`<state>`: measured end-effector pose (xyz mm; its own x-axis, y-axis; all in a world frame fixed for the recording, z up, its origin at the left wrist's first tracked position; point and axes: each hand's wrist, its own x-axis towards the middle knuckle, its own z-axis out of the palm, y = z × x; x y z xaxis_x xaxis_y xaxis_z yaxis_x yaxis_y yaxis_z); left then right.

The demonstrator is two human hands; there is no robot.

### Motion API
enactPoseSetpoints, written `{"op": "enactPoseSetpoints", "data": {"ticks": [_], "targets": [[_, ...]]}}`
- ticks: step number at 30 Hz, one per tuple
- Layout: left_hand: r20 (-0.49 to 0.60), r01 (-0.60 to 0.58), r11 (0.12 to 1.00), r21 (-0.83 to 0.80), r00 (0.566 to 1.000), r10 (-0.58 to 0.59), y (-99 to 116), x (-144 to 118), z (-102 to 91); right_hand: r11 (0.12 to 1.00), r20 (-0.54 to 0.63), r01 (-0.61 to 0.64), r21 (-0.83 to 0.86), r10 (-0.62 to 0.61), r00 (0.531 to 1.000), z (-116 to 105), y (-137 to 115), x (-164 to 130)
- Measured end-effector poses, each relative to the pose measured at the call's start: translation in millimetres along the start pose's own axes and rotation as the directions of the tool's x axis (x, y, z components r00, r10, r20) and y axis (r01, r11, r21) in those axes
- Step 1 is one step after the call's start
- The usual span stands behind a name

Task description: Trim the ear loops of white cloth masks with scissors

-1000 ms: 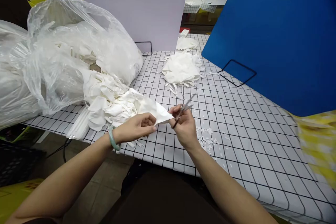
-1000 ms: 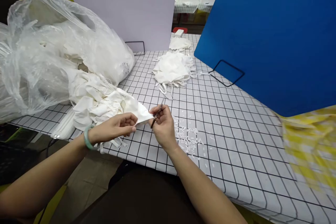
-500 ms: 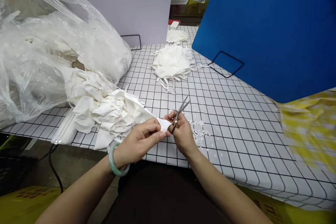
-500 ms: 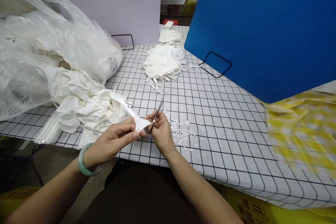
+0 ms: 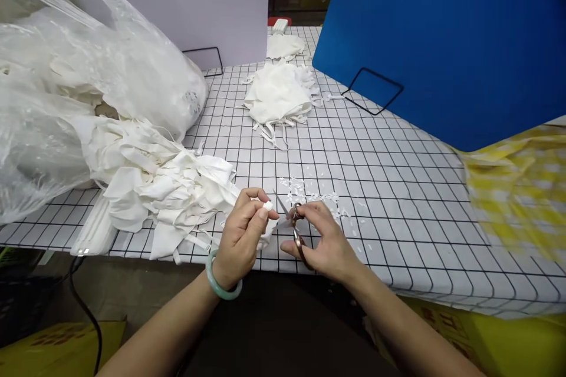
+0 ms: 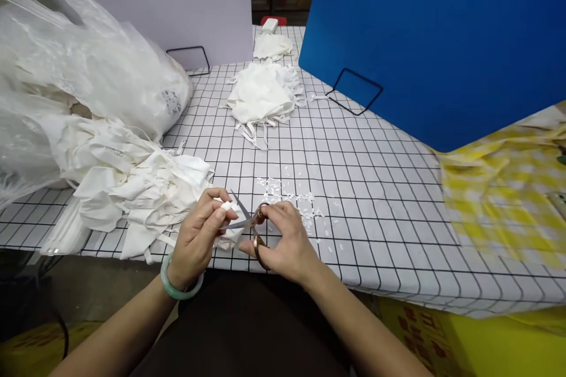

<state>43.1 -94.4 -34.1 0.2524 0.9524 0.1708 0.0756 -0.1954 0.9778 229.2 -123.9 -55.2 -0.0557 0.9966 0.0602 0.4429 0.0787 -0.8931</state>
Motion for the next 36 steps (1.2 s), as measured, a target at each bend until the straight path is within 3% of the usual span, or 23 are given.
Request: {"op": "enactPoseSetpoints", "data": {"ticks": [3, 7, 27, 36], "targets": [[0.018, -0.038, 0.998, 0.044, 0.999, 0.037, -2, -3, 5.8, 0.977, 0.019, 0.089, -0.196, -0.087, 0.996, -15, 1, -3], [0.049, -0.086, 0.994, 0.073, 0.995, 0.083, -5, -2, 11.2, 0.956, 0.036, 0.131, -0.263, -0.126, 0.991, -18, 0, -8], [0.149, -0.209, 0.971, 0.119, 0.970, 0.191, -6, 2, 14.2, 0.946, 0.014, 0.242, -0.213, -0.245, 0.969, -18, -1, -6], [0.198, -0.209, 0.967, 0.147, 0.964, 0.178, -6, 3, 17.2, 0.938, 0.004, 0.257, -0.233, -0.264, 0.965, -19, 5, -9]]}}
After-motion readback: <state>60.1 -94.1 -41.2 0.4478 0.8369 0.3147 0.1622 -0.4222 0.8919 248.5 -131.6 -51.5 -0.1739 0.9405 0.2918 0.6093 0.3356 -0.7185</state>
